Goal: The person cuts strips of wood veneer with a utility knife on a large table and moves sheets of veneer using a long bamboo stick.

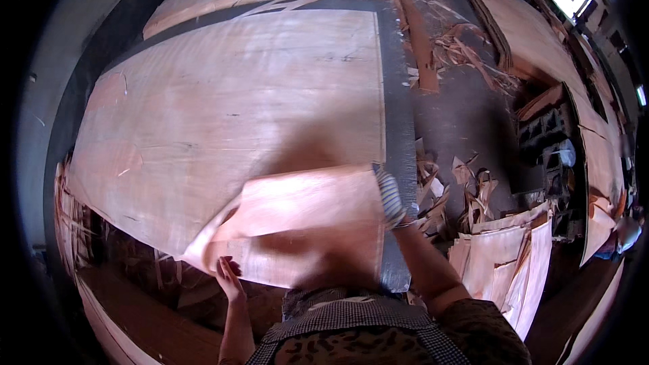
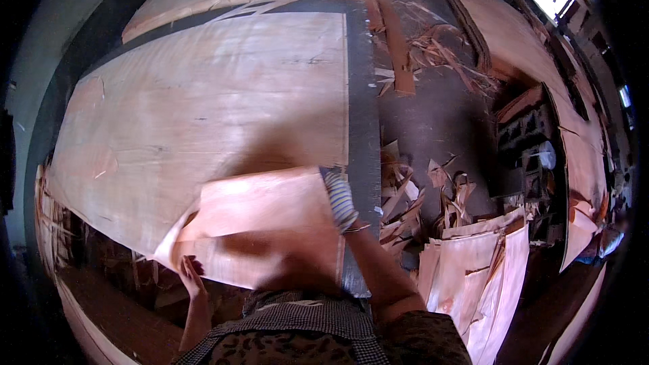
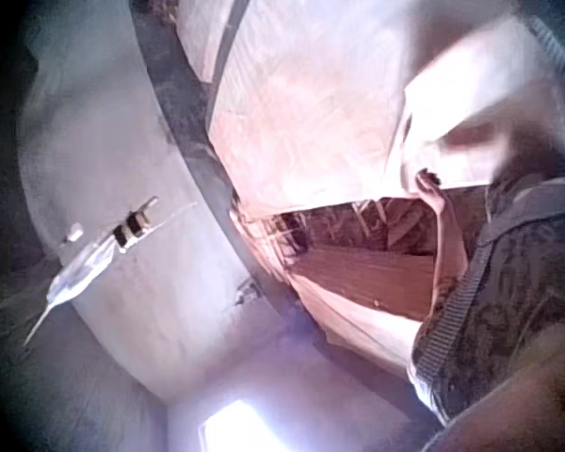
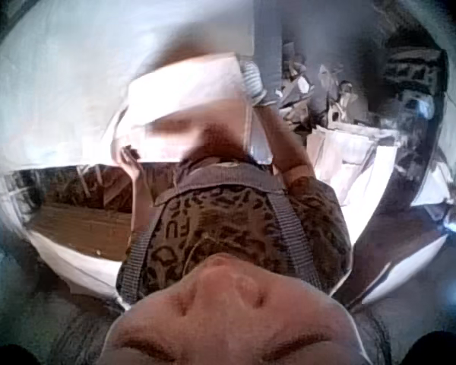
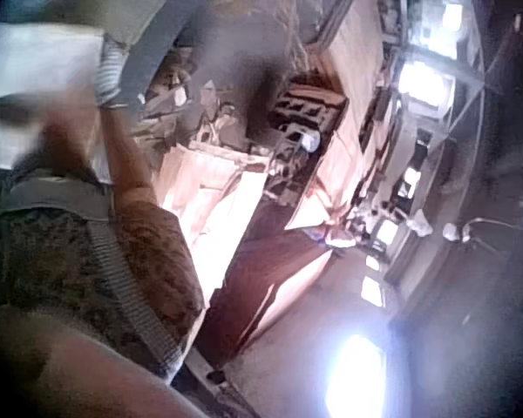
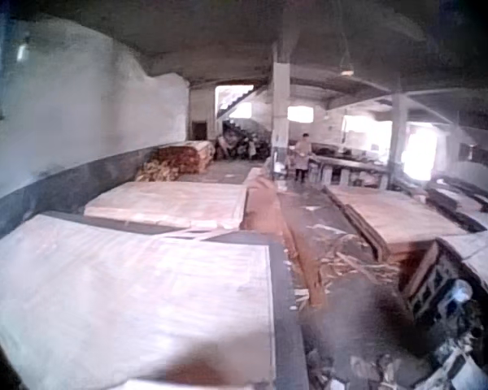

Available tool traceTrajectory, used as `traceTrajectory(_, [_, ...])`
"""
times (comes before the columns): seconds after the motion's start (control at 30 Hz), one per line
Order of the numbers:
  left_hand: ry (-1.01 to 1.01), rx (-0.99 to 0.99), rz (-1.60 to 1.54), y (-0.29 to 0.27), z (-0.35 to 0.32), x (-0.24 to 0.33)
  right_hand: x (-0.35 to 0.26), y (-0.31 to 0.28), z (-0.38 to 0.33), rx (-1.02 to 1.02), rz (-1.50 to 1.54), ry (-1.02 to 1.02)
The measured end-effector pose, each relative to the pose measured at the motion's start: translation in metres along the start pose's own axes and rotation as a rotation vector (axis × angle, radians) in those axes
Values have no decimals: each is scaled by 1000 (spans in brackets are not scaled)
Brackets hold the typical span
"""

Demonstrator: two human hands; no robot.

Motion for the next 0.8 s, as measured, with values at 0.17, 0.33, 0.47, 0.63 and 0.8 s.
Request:
traceTrajectory(0.17, [-503,313,-1271,-58,19,-132,-24,6,-3,-111,-372,-49])
traceTrajectory(0.33, [-226,538,-1131,-125,52,-125,-19,-6,-9,-161,-394,-19])
traceTrajectory(0.47, [85,780,-290,-276,63,-67,37,-43,-20,144,485,421])
traceTrajectory(0.63, [1007,984,949,-131,74,297,71,-44,-67,258,305,573])
traceTrajectory(0.8, [356,59,1975,-36,264,204,124,-40,-80,32,-1,804])
Point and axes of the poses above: each hand's wrist, its own z-axis towards the middle knuckle, its own y-axis out of the palm, x = y × z, the point moved 9 cm from there along z, towards the middle knuckle, and after that the axes turned 5 degrees about y, right-handed, at the moved point
